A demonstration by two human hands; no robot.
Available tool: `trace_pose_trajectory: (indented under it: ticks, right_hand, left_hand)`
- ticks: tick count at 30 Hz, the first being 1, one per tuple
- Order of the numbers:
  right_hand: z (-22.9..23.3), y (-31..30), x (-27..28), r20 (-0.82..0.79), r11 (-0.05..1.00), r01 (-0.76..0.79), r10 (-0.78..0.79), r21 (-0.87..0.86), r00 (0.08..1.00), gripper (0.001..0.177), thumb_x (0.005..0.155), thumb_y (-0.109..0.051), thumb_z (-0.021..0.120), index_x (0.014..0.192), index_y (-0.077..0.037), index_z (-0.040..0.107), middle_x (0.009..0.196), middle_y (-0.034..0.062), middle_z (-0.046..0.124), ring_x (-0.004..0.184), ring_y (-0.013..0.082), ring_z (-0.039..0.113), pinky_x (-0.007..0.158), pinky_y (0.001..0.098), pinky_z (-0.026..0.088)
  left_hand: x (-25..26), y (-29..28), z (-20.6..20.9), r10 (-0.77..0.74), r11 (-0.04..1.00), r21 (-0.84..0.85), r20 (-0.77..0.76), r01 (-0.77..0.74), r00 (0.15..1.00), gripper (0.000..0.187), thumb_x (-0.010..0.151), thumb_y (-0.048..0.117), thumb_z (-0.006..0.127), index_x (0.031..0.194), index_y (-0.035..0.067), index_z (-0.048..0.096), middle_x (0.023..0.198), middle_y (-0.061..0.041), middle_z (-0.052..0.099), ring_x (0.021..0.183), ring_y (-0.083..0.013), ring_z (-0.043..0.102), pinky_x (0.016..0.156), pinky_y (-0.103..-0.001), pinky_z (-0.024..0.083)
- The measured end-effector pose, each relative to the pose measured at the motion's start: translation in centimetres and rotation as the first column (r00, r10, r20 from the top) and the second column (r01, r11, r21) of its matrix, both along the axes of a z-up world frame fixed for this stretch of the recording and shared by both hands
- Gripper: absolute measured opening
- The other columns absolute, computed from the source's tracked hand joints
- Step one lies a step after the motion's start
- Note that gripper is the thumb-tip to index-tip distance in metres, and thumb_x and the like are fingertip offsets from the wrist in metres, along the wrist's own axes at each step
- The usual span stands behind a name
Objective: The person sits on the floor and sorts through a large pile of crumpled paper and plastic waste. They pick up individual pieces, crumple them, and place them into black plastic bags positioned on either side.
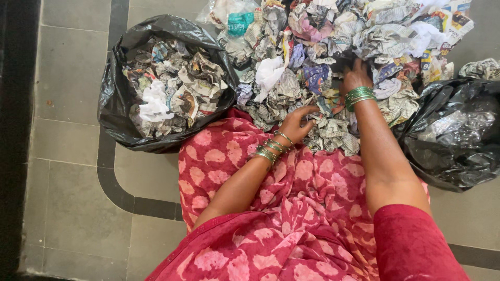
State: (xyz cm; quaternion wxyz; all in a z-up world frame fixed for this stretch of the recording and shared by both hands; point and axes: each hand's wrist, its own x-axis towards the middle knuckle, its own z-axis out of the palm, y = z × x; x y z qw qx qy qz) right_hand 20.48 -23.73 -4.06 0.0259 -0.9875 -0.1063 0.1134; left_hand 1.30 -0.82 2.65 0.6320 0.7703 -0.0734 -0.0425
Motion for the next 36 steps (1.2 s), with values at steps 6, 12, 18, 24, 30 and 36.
trace_pose_trajectory:
  ticks: [6,12,18,24,30,36]
  right_hand:
    - [0.3,0.3,0.8,0.008,0.997,0.066,-0.066,0.041,0.998,0.062,0.079,-0.009,0.071,0.14,-0.015,0.061,0.16,0.0276,0.024,0.131,0.0508,0.044,0.101,0.0542,0.049]
    - [-2.3,-0.5,1.6,-0.087,0.992,0.122,-0.12,0.019,0.989,0.064,0.087,-0.015,0.07,0.149,-0.012,0.052,0.161,0.0232,0.027,0.136,0.0468,0.045,0.105,0.0572,0.046]
    - [-1.4,0.9,-0.6,-0.069,0.993,0.101,-0.097,0.062,0.993,0.067,0.086,-0.013,0.07,0.149,-0.005,0.049,0.162,0.0267,0.024,0.134,0.0473,0.047,0.101,0.0575,0.048]
    - [5.9,1.5,-7.7,0.036,0.98,0.01,-0.018,0.2,0.999,0.058,0.088,-0.018,0.073,0.14,0.001,0.057,0.156,0.0294,0.037,0.13,0.0481,0.051,0.103,0.0533,0.048]
    - [12.4,-0.4,-17.9,0.028,0.638,0.001,-0.036,0.77,0.999,0.039,0.098,-0.01,0.067,0.135,0.002,0.063,0.142,0.019,0.06,0.124,0.0296,0.064,0.103,0.04,0.054]
    - [11.6,-0.3,-20.9,-0.289,0.215,0.312,-0.133,0.925,0.948,0.025,0.103,-0.006,0.066,0.125,0.005,0.067,0.119,0.0123,0.072,0.104,0.0163,0.07,0.092,0.0282,0.058]
  left_hand:
    - [0.2,0.0,0.4,0.002,0.998,0.057,0.011,-0.003,1.0,0.037,0.09,0.013,0.066,0.126,0.009,0.067,0.134,-0.008,0.068,0.117,-0.025,0.071,0.093,-0.033,0.061]
    - [0.4,-0.1,0.5,-0.006,1.0,0.025,-0.003,0.006,1.0,0.037,0.09,0.013,0.066,0.127,0.008,0.066,0.135,-0.008,0.066,0.118,-0.0254,0.069,0.093,-0.034,0.06]
    - [0.6,-0.1,-0.3,0.011,1.0,-0.008,0.012,-0.011,1.0,0.04,0.09,0.011,0.066,0.13,0.007,0.065,0.136,-0.011,0.066,0.121,-0.0258,0.068,0.098,-0.035,0.06]
    - [0.5,-0.2,-1.4,0.067,0.996,0.059,0.103,-0.073,0.992,0.043,0.089,0.012,0.069,0.132,0.008,0.066,0.131,-0.013,0.069,0.12,-0.0254,0.069,0.103,-0.037,0.055]
    - [0.8,-0.3,-1.6,0.089,0.993,-0.084,0.033,-0.085,0.996,0.054,0.097,0.024,0.069,0.145,0.007,0.052,0.137,-0.015,0.067,0.122,-0.0246,0.069,0.102,-0.037,0.056]
    - [0.9,-0.8,-1.5,-0.072,0.861,-0.506,-0.21,-0.045,0.975,0.067,0.094,0.023,0.071,0.151,0.004,0.041,0.133,-0.018,0.06,0.117,-0.023,0.066,0.083,-0.035,0.065]
